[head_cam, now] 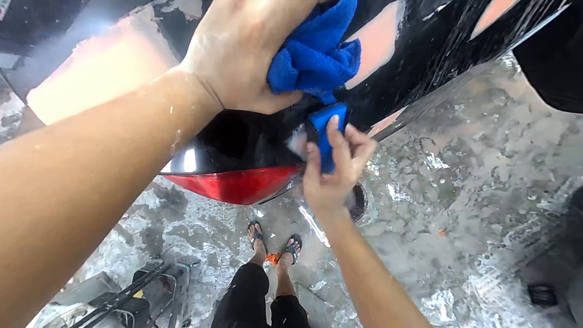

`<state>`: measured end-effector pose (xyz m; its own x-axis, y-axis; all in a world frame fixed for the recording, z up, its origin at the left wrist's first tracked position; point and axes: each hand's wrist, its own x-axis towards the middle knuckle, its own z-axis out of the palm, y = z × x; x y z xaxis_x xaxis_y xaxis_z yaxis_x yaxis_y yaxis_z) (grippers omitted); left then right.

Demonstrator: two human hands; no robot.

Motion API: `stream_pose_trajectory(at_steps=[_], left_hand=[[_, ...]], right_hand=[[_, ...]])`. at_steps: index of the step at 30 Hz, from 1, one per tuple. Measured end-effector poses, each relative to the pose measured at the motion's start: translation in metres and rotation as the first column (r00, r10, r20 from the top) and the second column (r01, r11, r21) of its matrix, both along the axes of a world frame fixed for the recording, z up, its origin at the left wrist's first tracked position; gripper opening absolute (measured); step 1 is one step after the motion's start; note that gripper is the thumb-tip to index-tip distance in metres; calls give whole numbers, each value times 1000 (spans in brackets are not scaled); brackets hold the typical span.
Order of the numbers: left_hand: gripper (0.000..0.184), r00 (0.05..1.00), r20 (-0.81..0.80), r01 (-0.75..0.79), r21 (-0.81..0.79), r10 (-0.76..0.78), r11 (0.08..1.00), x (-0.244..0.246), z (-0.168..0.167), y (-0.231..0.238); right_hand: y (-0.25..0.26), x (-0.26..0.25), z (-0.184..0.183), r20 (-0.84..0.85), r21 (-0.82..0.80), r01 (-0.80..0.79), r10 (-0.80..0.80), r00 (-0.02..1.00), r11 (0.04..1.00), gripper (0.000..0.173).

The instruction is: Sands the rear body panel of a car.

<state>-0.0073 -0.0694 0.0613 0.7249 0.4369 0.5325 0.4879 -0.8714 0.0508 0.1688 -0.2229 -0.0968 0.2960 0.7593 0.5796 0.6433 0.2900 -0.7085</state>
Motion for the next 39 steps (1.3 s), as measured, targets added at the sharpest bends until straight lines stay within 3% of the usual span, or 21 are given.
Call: stream_pose_trajectory(at_steps=[4,9,14,18,22,27,30,33,37,39], left_hand=[[72,997,23,75,38,-76,996,3,6,6],[73,999,11,36,32,-37,999,1,4,0],[69,995,27,93,73,-95,993,3,9,7],[70,995,22,99,52,-100,994,3,9,2],[68,995,18,99,62,-101,993,2,12,5],[66,993,20,118,68,-120,991,1,8,3],[59,992,-23,122,58,-121,991,3,12,3],[51,988,-48,151,62,-148,987,4,12,9],[52,989,-26,149,32,-148,988,5,14,9],[55,990,-6,138,-9,-138,990,6,17,9]], right_hand=[[-23,-7,-23,64,-1,-48,48,997,999,42],[-4,-19,3,-32,-5,12,-12,999,1000,47],[-22,0,-15,149,-7,-77,77,986,997,39],[-5,-21,15,-34,-24,16,-17,999,1000,45],[-25,-20,-8,106,-13,-42,43,993,999,39],[4,-23,13,-147,-75,190,-199,969,979,45],[-23,-47,8,-50,-96,172,-177,983,981,43],[-20,-29,1,22,-89,153,-152,988,984,37],[6,-29,23,-264,-247,351,-411,873,903,50],[-4,-59,34,-287,-255,362,-428,857,896,49]])
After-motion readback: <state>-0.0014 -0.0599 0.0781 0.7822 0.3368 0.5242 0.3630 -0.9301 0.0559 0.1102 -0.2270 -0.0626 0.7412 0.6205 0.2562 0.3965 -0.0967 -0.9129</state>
